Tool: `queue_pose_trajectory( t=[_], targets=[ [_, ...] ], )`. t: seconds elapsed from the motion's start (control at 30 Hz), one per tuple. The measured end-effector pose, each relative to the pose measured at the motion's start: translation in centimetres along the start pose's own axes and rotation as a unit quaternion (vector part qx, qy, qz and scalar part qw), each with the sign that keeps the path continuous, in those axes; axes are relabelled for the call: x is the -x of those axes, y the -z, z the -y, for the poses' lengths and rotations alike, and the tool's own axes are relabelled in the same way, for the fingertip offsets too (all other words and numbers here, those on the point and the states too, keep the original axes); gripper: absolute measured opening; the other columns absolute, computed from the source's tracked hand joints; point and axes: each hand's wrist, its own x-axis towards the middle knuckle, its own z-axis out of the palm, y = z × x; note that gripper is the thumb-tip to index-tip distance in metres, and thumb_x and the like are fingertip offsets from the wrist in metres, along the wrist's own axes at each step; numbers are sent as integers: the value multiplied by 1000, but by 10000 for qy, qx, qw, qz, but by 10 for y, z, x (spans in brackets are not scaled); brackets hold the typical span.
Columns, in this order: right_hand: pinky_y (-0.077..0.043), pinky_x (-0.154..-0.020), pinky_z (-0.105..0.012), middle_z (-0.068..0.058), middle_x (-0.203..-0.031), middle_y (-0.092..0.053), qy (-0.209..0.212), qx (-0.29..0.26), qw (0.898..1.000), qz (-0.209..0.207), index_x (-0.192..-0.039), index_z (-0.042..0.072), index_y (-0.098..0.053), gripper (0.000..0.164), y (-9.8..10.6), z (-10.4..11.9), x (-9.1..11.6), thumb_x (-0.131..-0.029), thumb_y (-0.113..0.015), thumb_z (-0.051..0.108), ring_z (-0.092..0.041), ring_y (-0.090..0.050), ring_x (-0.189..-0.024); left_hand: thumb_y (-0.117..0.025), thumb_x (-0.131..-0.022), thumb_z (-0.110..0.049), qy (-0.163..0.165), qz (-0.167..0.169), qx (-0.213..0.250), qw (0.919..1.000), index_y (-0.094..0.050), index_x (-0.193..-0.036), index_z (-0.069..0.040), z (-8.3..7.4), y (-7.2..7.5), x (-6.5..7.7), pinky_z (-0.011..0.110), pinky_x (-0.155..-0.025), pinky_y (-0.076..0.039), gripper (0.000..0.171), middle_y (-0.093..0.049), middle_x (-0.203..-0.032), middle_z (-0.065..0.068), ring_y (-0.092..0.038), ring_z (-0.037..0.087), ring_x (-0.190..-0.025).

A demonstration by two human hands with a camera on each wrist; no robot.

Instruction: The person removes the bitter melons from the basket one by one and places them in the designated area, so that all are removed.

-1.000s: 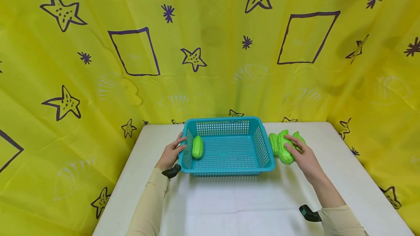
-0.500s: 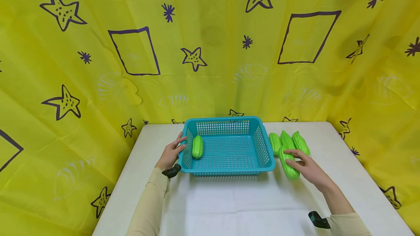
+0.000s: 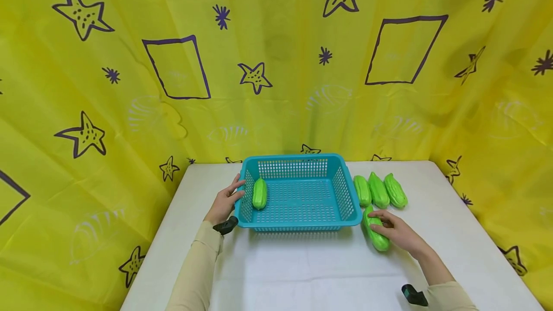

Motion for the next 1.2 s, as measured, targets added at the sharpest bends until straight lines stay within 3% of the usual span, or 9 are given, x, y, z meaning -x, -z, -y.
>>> queue_pose_trajectory(
  t=[0.07, 0.2, 0.27, 0.5, 0.73, 1.2],
  targets=[
    [-45, -91, -30, -17, -132, -55, 62, 54, 10000, -50, -129, 4, -59, 41, -3, -3, -2, -96, -64, 28, -33, -50, -117, -55, -101, -17, -12, 18, -9, 10000, -45, -147, -9, 1, 1, -1, 46, -112, -31, 47, -19, -160, -16, -13, 19, -149],
    [-45, -93, -42, -18, -130, -56, 71, 25, 9999, -128, -129, 4, -58, 41, -8, -6, -5, -96, -64, 28, -34, -51, -116, -55, -102, -17, -1, 13, 2, 10000, -45, -147, -10, 2, 1, -1, 48, -113, -30, 47, -20, -159, -16, -13, 19, -149],
    [-45, -93, -42, -17, -129, -57, 40, 47, 9998, -188, -129, 4, -58, 42, -9, -6, -5, -96, -64, 30, -33, -52, -115, -54, -102, -16, 18, 6, 1, 10000, -45, -147, -10, 2, 1, -2, 48, -113, -29, 46, -20, -159, -16, -12, 19, -149],
    [-47, -84, -29, -21, -130, -55, 91, -151, 9997, -139, -130, 2, -56, 43, -9, -4, -7, -97, -63, 28, -24, -56, -106, -54, -102, -16, 46, 13, 2, 10000, -45, -148, -11, 1, 1, -2, 46, -113, -31, 47, -18, -160, -16, -13, 19, -149],
    [-46, -90, -38, -20, -136, -53, -83, -257, 9994, -211, -132, 5, -56, 44, -9, -4, -7, -96, -64, 30, -36, -53, -119, -54, -102, -15, 39, -52, -3, 10000, -45, -147, -9, 0, 0, -1, 47, -113, -30, 46, -19, -160, -14, -13, 19, -149],
    [-43, -96, -54, -24, -140, -48, 100, -260, 9989, -382, -135, 2, -55, 46, -10, -4, -3, -96, -64, 27, -47, -48, -122, -55, -101, -16, 88, -60, 34, 9999, -47, -146, -11, -1, -1, -1, 47, -113, -30, 46, -20, -160, -16, -11, 18, -149]
  ],
)
